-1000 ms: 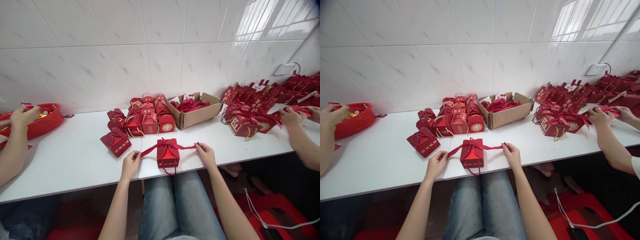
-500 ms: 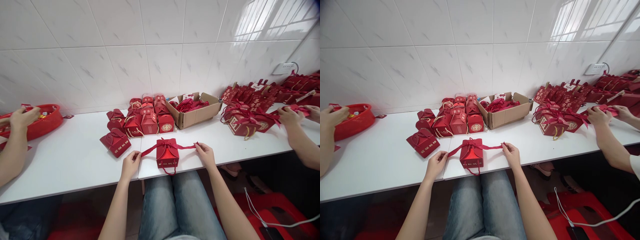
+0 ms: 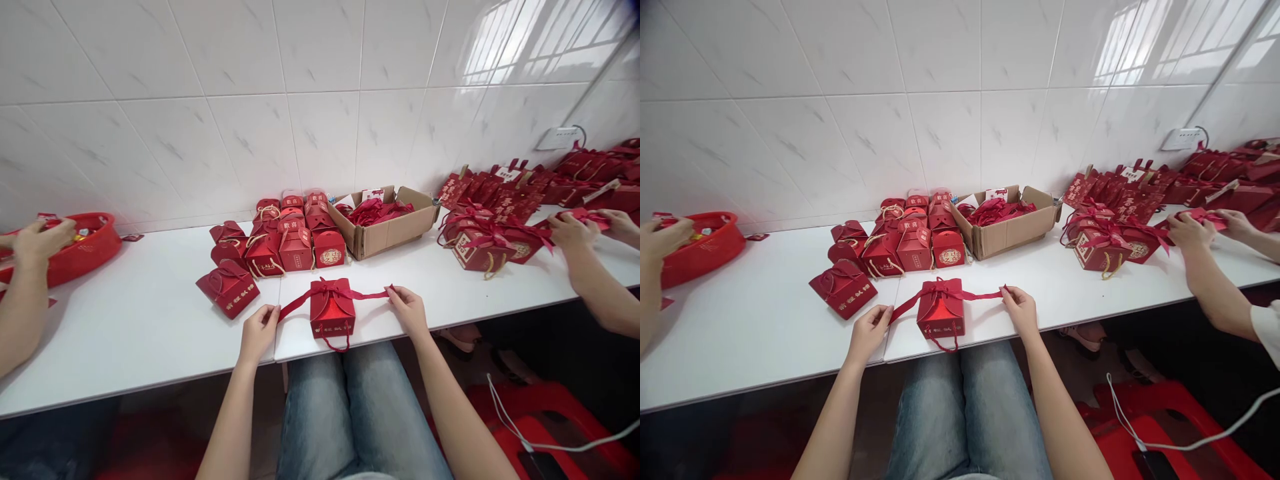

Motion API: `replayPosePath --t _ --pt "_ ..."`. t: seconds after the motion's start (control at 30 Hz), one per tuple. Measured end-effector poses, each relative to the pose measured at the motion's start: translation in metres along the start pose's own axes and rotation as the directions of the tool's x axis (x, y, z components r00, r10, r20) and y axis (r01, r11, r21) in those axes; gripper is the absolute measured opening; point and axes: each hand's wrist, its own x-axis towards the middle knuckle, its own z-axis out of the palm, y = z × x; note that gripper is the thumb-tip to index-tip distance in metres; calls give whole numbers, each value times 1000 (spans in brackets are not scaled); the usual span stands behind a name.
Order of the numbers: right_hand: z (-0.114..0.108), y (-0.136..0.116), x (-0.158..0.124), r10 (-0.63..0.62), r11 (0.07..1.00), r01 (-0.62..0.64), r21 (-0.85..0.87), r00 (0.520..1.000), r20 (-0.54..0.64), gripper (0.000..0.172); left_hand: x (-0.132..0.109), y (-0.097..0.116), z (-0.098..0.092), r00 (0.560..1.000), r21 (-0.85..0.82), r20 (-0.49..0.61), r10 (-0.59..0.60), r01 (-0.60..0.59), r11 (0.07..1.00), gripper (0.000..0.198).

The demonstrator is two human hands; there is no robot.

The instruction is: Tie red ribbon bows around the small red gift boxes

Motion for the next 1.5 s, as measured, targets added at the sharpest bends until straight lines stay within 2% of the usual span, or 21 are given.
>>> replayPosePath --t 0.4,0.5,0.6,0.63,0.7,0.8,0.9,0.97,1.1,1.27,1.37,1.5 --pt "-1 8 3 -85 991 84 -105 996 -9 43 -1 2 2 1000 -31 -23 -9 8 1000 41" --pt "-1 7 4 -164 977 151 -151 984 -76 47 1 3 2 998 -52 -70 -12 8 999 35" --pt "4 1 3 -306 935 267 -232 940 -149 52 6 11 0 986 -68 -163 -18 7 998 29" --pt "7 -3 1 -359 914 318 -253 924 -134 49 6 17 0 984 -76 -180 -11 -2 997 27" --pt "15 -13 -6 -419 886 404 -230 908 -21 37 6 33 -2 987 -115 -157 39 -57 992 26" --pt "33 -30 -19 -372 919 390 -64 908 190 27 2 63 -2 979 -196 -28 204 -205 959 26" --pt "48 -45 -30 -286 952 305 -27 917 278 30 -1 85 2 953 -173 74 295 -279 945 28" --pt "55 -51 -33 -220 969 242 -39 929 296 35 -2 90 6 957 -169 103 273 -254 952 33" --pt "62 -51 -33 -78 990 112 -82 937 340 45 0 86 17 982 -275 140 125 -83 958 39" --pt "64 -41 -33 -17 983 74 -170 949 316 44 -1 81 22 991 -264 123 -46 78 961 37" --pt "64 -41 -33 -5 985 63 -160 939 343 40 -3 82 23 993 -253 108 -56 82 964 32" --pt "63 -48 -36 -7 984 79 -160 912 409 48 -7 86 24 991 -278 134 9 29 960 33"
